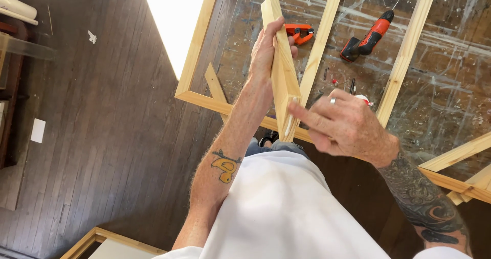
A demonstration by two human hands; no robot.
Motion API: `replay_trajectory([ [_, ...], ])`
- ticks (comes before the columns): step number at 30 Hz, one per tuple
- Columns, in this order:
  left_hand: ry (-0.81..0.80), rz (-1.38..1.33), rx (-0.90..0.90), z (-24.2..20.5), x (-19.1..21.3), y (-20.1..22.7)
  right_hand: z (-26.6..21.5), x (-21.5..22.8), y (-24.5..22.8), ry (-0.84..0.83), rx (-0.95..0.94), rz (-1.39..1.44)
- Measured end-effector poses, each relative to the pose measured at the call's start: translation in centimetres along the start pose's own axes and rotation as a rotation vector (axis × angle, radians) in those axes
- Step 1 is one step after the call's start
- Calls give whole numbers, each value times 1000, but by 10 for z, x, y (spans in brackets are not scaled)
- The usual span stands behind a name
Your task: Assembling a wooden frame using glue and a power drill
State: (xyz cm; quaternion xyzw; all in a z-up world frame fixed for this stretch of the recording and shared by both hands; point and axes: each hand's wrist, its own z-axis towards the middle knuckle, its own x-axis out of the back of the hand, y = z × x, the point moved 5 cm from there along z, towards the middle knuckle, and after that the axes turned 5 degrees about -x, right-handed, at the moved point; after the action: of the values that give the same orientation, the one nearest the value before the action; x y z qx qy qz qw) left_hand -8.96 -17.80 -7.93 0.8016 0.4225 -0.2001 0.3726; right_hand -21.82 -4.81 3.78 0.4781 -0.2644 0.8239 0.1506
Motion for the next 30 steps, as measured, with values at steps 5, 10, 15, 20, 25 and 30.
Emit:
replay_trajectory([
  [5,-4,22,-15,0,-2,4,2,11,-40,-20,181,195],
  [10,22,30,10,-14,-6,4,8,20,-29,52,160,186],
  [15,25,186,28,-28,-8,8,13,19,-20,-14,210,24],
  [20,-4,127,-1,-11,-1,-4,4,16,-23,76,268,26],
  [25,-2,85,31,-22,-5,-4,0,8,3,27,224,-82],
  [30,21,92,58,-35,-9,2,18,29,-19,101,261,-18],
])
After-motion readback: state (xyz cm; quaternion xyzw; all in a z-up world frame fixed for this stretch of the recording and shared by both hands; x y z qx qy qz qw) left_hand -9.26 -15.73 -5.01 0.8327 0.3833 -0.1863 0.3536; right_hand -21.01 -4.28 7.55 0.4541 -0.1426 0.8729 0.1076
